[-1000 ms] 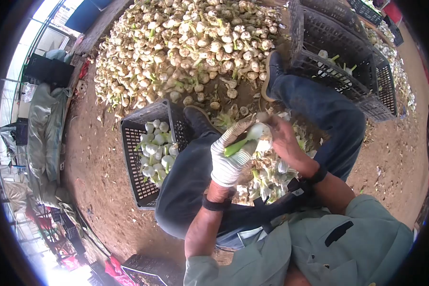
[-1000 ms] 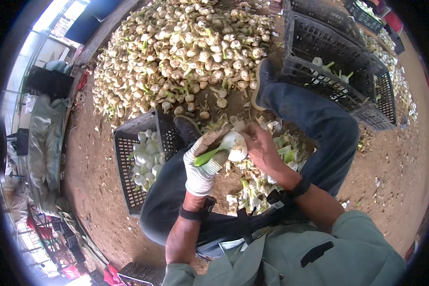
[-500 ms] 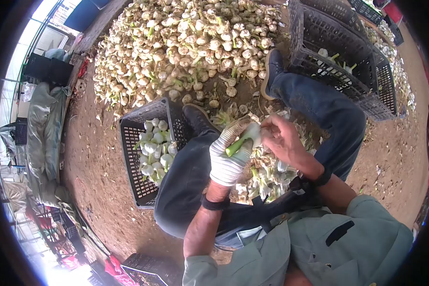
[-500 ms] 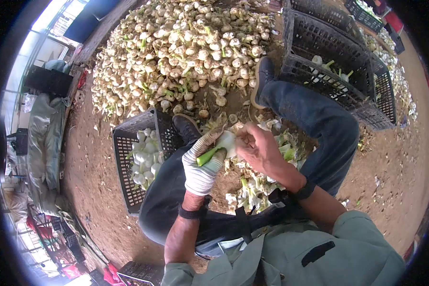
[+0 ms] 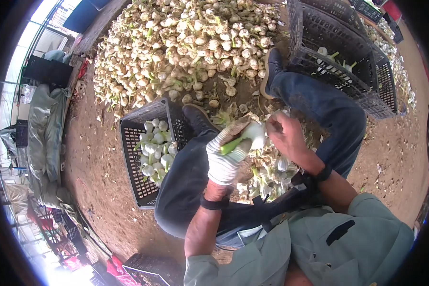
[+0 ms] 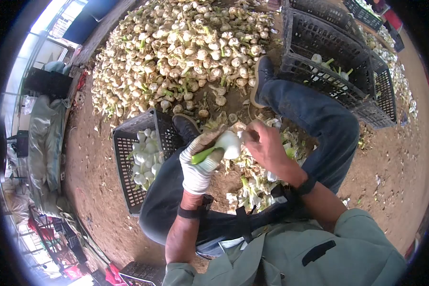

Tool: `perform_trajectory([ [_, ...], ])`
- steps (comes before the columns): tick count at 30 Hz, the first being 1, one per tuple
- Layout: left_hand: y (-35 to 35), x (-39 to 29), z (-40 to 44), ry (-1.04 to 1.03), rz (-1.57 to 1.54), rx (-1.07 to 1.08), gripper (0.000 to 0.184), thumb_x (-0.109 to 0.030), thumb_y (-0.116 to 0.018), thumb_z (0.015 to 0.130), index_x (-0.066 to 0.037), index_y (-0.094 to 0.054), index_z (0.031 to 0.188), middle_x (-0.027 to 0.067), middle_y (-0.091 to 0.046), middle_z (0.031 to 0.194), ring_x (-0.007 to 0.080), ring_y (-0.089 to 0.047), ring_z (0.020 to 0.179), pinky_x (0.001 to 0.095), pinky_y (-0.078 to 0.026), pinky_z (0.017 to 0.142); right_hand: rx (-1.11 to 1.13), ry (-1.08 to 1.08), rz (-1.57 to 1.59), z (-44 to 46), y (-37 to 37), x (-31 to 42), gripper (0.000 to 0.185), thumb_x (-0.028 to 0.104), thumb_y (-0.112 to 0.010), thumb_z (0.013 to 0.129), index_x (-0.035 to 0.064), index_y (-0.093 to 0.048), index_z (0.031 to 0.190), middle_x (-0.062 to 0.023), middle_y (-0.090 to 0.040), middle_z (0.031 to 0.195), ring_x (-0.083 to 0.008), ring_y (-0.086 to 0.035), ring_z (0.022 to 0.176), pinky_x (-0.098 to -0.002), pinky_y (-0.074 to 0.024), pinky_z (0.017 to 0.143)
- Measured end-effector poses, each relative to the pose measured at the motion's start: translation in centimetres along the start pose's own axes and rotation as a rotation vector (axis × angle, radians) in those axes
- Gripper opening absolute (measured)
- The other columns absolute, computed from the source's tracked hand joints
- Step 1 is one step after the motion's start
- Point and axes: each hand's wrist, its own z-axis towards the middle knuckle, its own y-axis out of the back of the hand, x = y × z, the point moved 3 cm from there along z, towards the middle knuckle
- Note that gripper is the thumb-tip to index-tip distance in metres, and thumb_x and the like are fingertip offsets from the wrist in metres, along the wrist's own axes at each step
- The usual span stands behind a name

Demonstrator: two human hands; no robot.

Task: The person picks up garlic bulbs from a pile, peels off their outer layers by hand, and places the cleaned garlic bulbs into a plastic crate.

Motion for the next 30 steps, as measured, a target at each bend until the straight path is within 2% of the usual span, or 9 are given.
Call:
perform_trajectory([
  [4,1.1,0.1,0.6,0.068,-0.357,0.033,0.040,0.001,-0.067,0.081,0.003,-0.062,0.121,0.0117,-0.068,0.114,0.0148,-0.063,0.100,0.0288,-0.051,0.090,0.036,0.186,-0.324,0.0,0.2,-2.3,0.016,0.008,-0.066,0.086,-0.0007,-0.057,0.096,-0.0127,-0.064,0.086,-0.0196,-0.063,0.074,-0.0306,-0.0489,0.062],
  [9,-0.3,0.2,0.4,0.069,-0.096,0.054,0.041,-0.002,-0.068,0.082,0.002,-0.061,0.122,0.0118,-0.068,0.112,0.0157,-0.064,0.097,0.0278,-0.052,0.086,0.380,-0.644,1.058,-1.2,-0.4,1.3,0.051,0.043,-0.052,0.098,0.0029,-0.050,0.129,-0.0104,-0.064,0.106,-0.0220,-0.066,0.085,-0.0339,-0.0570,0.071],
  [12,-1.9,3.2,-0.1,0.121,0.214,0.106,0.066,-0.011,-0.076,0.075,0.000,-0.050,0.134,0.0182,-0.063,0.121,0.0223,-0.061,0.112,0.0308,-0.048,0.095,0.447,-0.612,1.233,-1.3,-1.7,-0.8,0.049,0.049,-0.045,0.099,0.0077,-0.053,0.123,-0.0127,-0.064,0.109,-0.0237,-0.066,0.086,-0.0325,-0.0550,0.069],
  [15,-1.9,2.8,-0.5,0.035,0.148,0.106,0.073,-0.003,-0.077,0.078,0.002,-0.041,0.141,0.0147,-0.054,0.135,0.0217,-0.051,0.125,0.0336,-0.042,0.104,0.008,-0.704,1.474,2.9,3.3,-2.2,0.043,0.044,-0.042,0.102,0.0070,-0.054,0.120,-0.0119,-0.063,0.109,-0.0183,-0.065,0.084,-0.0280,-0.0558,0.065],
  [18,-0.9,1.8,-0.2,0.159,-0.005,0.133,0.066,-0.005,-0.074,0.081,0.002,-0.043,0.139,0.0137,-0.055,0.134,0.0210,-0.053,0.123,0.0328,-0.043,0.103,-0.291,-0.178,1.635,7.7,11.5,-3.6,0.055,0.043,-0.042,0.101,-0.0066,-0.050,0.123,-0.0219,-0.060,0.118,-0.0178,-0.064,0.085,-0.0285,-0.0527,0.068],
  [20,-1.3,1.0,-0.2,0.194,-0.055,0.136,0.058,-0.004,-0.070,0.084,0.002,-0.046,0.137,0.0123,-0.060,0.128,0.0190,-0.056,0.118,0.0321,-0.044,0.101,-0.351,-0.089,1.390,10.1,12.9,-6.3,0.049,0.041,-0.050,0.098,-0.0057,-0.056,0.112,-0.0160,-0.064,0.105,-0.0138,-0.058,0.073,-0.0266,-0.0475,0.062],
  [22,-2.0,0.2,-0.2,0.232,-0.025,0.196,0.056,-0.004,-0.070,0.084,0.003,-0.048,0.136,0.0121,-0.061,0.126,0.0192,-0.057,0.116,0.0319,-0.044,0.101,-0.318,-0.364,0.870,11.3,8.7,-6.4,0.039,0.036,-0.057,0.096,-0.0006,-0.059,0.110,-0.0113,-0.065,0.096,-0.0134,-0.058,0.071,-0.0266,-0.0479,0.063],
  [24,-2.6,0.5,-0.5,0.224,-0.058,0.197,0.050,-0.003,-0.068,0.085,0.002,-0.052,0.132,0.0121,-0.063,0.124,0.0178,-0.059,0.113,0.0321,-0.045,0.100,-0.007,-0.421,0.384,12.6,2.4,-7.1,0.038,0.031,-0.063,0.092,0.0020,-0.059,0.116,-0.0077,-0.065,0.088,-0.0133,-0.060,0.071,-0.0258,-0.0490,0.064],
  [30,-1.2,1.2,-0.1,0.359,-0.083,0.100,0.046,-0.004,-0.067,0.086,0.003,-0.053,0.129,0.0138,-0.064,0.121,0.0194,-0.060,0.114,0.0319,-0.045,0.100,0.294,-0.125,-0.344,19.0,-12.2,-16.3,0.051,0.031,-0.066,0.087,0.0005,-0.054,0.126,-0.0127,-0.067,0.089,-0.0259,-0.065,0.077,-0.0391,-0.0506,0.067],
])
